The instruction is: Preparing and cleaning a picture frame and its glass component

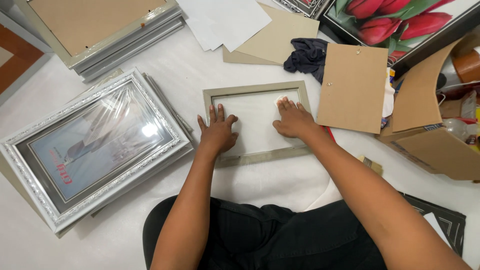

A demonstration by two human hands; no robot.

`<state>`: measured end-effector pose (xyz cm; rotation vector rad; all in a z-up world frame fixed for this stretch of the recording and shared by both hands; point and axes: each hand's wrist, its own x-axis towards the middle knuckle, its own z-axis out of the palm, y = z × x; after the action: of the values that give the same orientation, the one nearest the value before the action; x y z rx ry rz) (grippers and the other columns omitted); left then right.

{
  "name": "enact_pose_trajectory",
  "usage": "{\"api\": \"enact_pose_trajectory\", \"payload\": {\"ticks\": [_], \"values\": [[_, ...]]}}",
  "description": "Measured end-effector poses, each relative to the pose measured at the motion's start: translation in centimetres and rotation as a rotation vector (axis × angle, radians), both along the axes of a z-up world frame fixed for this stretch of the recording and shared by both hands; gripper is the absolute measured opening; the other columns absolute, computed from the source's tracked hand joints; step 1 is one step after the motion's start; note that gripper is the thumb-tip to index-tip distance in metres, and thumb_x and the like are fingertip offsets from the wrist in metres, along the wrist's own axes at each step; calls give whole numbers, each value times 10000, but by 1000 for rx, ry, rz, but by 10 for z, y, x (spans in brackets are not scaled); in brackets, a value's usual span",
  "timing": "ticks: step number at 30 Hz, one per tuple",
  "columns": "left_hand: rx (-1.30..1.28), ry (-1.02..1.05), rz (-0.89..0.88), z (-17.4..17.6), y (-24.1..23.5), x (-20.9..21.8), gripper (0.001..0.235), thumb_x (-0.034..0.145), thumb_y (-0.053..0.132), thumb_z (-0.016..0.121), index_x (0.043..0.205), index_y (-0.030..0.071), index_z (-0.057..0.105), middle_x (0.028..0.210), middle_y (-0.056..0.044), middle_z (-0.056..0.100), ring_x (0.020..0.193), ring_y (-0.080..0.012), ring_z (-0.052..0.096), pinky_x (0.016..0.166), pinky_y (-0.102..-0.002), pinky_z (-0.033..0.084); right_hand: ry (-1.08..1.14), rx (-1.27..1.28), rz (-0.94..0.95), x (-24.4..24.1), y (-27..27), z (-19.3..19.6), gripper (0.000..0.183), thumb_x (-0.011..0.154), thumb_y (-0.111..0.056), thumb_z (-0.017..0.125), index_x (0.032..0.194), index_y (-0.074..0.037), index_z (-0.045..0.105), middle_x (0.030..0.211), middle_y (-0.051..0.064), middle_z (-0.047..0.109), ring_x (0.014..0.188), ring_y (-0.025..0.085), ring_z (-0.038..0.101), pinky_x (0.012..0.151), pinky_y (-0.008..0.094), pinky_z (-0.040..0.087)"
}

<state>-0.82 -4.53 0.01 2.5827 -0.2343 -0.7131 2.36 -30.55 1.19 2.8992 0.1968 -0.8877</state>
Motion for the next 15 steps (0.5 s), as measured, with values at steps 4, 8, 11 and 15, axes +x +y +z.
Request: {"api": "enact_pose_trajectory", "payload": {"ticks": [4, 8, 11, 15], "values": [[5, -9, -12, -4, 0, -2, 520, 978, 317, 633, 1479, 261, 511, 1712, -193, 155, 1583, -414, 18, 1181, -743, -24, 19, 0, 45, -45, -11, 7, 831, 938, -449, 401, 1627, -5, 262, 1696, 204, 232, 1556, 354, 268, 1268, 527, 164], [9, -129, 20, -5, -3, -11, 509, 974, 332, 630, 1462, 211, 545, 1692, -216, 222, 1578, -420, 105, 1200, -723, 15, 90, 32, 50, -82, -15, 26, 837, 893, -390, 434, 1625, -20, 270, 1696, 198, 228, 1561, 362, 236, 1261, 532, 184], [-39, -236, 55, 6, -1, -28, 517, 989, 323, 618, 1462, 126, 555, 1640, -248, 326, 1543, -421, 237, 1224, -672, 94, 112, 105, 27, -81, -32, 13, 782, 901, -365, 445, 1606, -43, 338, 1686, 196, 269, 1558, 394, 231, 1256, 563, 185], [-171, -279, 48, 28, -4, -56, 501, 1024, 280, 550, 1466, 47, 532, 1535, -252, 479, 1439, -384, 460, 1232, -574, 254, 22, 275, -88, -78, -36, 65, 725, 880, -254, 429, 1590, -105, 407, 1677, 233, 272, 1550, 444, 230, 1245, 589, 210]]}}
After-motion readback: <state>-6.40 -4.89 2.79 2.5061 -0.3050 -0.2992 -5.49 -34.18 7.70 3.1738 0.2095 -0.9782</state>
